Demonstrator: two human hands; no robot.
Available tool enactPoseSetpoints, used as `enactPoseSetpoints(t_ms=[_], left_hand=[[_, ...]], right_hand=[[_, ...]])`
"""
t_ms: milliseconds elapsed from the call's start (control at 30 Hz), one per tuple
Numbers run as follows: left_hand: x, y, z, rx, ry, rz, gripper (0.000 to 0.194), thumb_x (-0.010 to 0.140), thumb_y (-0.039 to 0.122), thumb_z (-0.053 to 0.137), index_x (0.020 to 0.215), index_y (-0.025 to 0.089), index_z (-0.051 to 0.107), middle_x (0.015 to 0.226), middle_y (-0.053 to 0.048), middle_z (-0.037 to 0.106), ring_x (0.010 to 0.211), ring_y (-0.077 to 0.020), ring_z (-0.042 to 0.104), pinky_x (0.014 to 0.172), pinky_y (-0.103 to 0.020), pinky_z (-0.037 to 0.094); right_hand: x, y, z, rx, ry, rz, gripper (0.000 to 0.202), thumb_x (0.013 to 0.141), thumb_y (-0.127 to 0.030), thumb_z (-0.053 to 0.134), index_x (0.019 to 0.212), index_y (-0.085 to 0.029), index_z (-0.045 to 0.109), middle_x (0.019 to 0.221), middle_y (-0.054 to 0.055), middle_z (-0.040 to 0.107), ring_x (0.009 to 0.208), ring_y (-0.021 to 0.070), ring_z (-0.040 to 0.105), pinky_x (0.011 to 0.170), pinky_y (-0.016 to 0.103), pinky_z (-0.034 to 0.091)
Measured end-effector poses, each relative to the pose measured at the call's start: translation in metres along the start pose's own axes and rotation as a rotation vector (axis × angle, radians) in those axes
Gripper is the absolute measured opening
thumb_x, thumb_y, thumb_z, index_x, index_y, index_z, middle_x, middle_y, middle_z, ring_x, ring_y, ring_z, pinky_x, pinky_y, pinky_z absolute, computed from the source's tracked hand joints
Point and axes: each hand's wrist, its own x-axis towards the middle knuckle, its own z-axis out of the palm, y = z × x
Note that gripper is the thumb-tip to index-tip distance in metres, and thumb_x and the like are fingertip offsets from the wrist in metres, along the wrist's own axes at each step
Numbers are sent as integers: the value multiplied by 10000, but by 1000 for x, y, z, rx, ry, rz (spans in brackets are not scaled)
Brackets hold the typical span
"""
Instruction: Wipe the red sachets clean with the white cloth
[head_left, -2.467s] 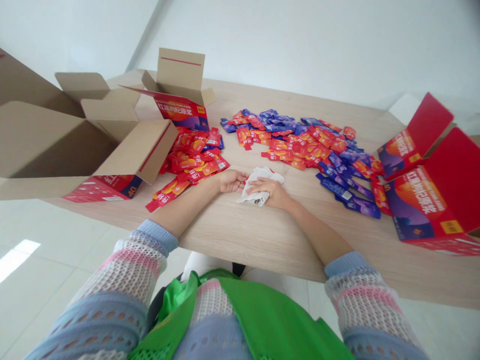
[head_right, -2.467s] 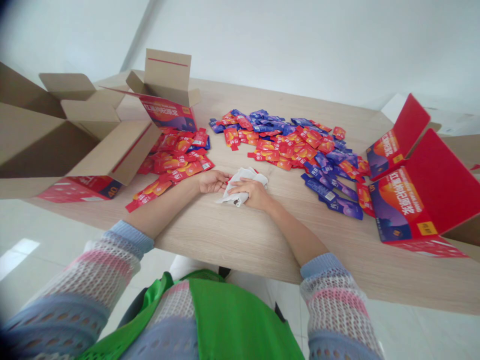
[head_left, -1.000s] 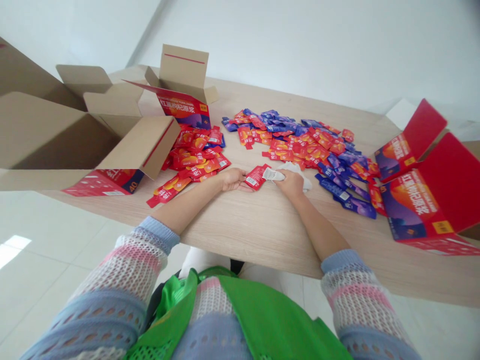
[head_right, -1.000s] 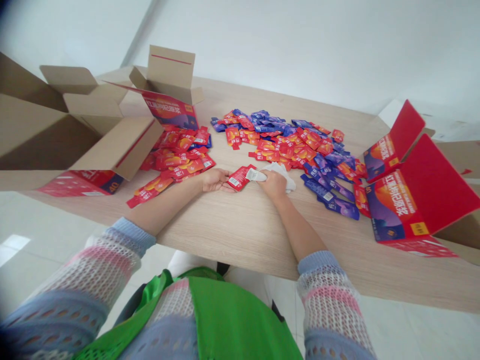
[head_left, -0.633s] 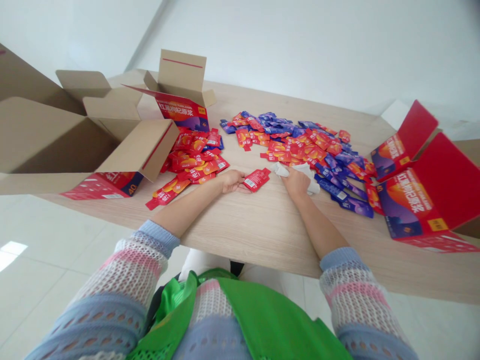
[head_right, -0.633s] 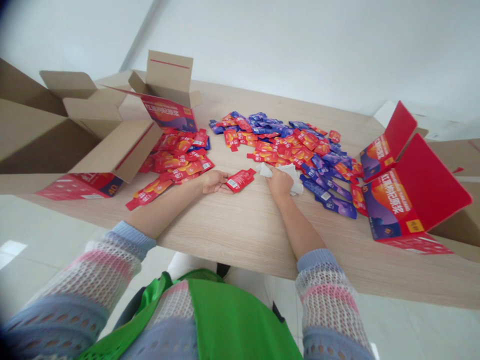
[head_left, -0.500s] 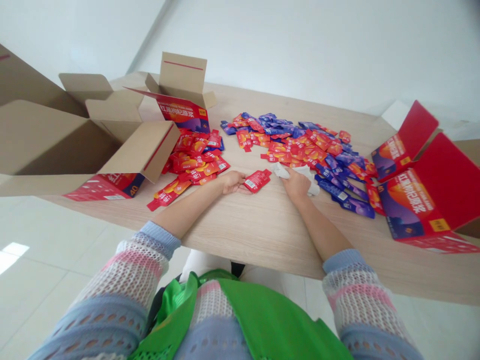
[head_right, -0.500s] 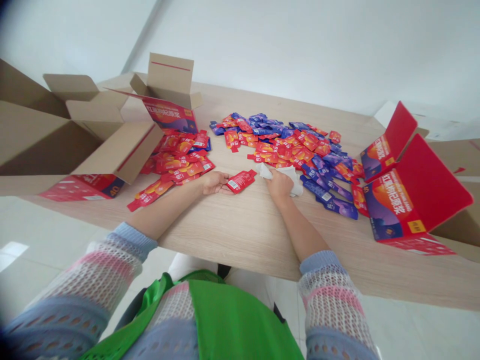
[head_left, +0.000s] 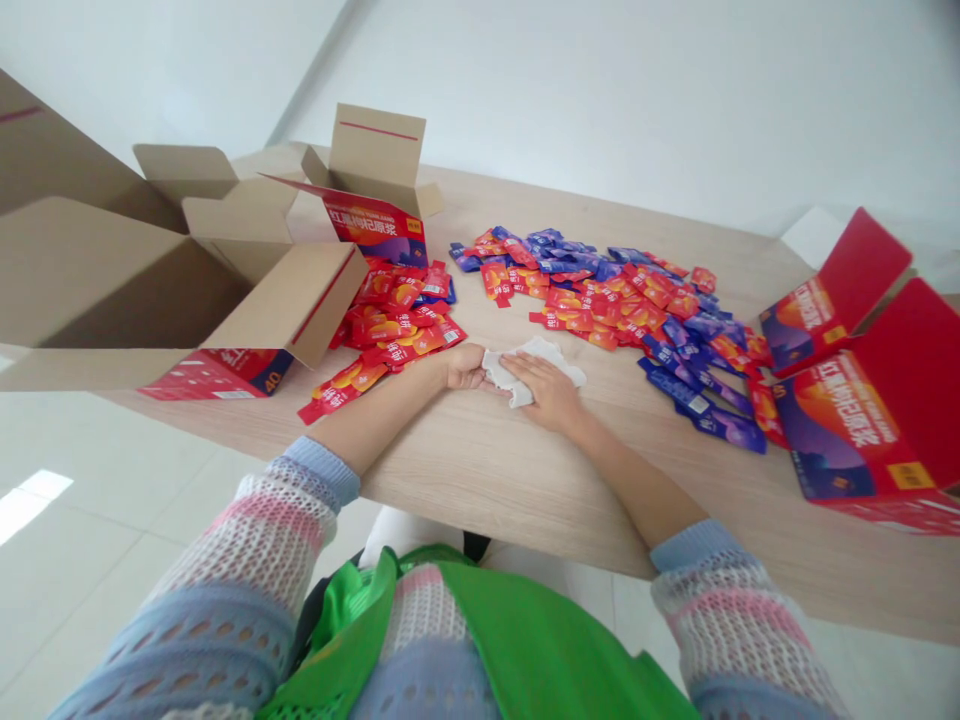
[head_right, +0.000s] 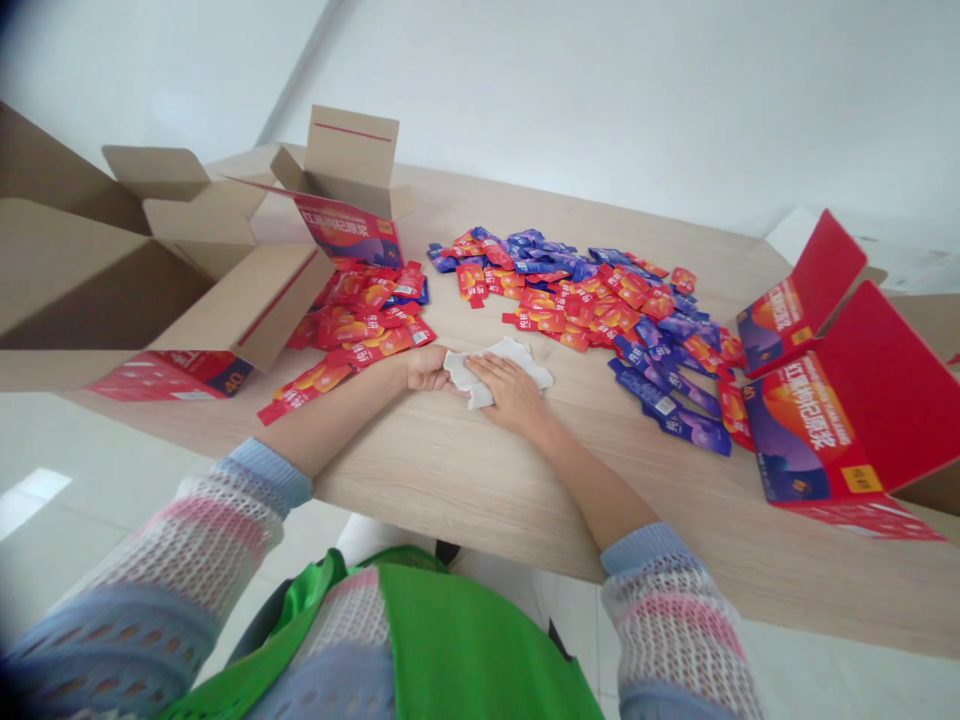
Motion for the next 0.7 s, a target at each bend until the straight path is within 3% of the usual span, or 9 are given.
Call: enactPoseSetpoints(t_ms=[133,267,533,700], left_hand=[[-3,1,1,31,-80,-26,379,775,-56,421,1116,37,557,866,-146,716,808,-219,710,812,-369,545],[-6,0,1,31,-97,-10,359,790,-37,451,1123,41,559,898,-162,712,841,-238,709,833,-383,537],[-5,-1,1,25,-59,-1,336,842,-18,380,1125,22,557,853,-166,714,847,-235,710,819,-373,545],[-6,-1,5,5,-5,26,337,849,-33,365,1120,21,558,866,-173,713,834,-236,712,792,-362,559]], right_hand=[[-1,34,-4,-44,-12,152,604,805,-251,548,1398,-228,439,1398,41,494,1325,240,398,1099,449,312],[-3,52,-7,-128,15,305,530,827,-230,517,1356,-204,492,1373,48,520,1311,252,414,1095,447,307],[-6,52,-8,-204,113,501,476,835,-223,497,1305,-154,538,1330,109,554,1278,291,442,1054,454,336],[-12,45,-18,-183,341,511,508,827,-190,441,1329,-125,487,1397,111,484,1294,239,425,1072,399,332]])
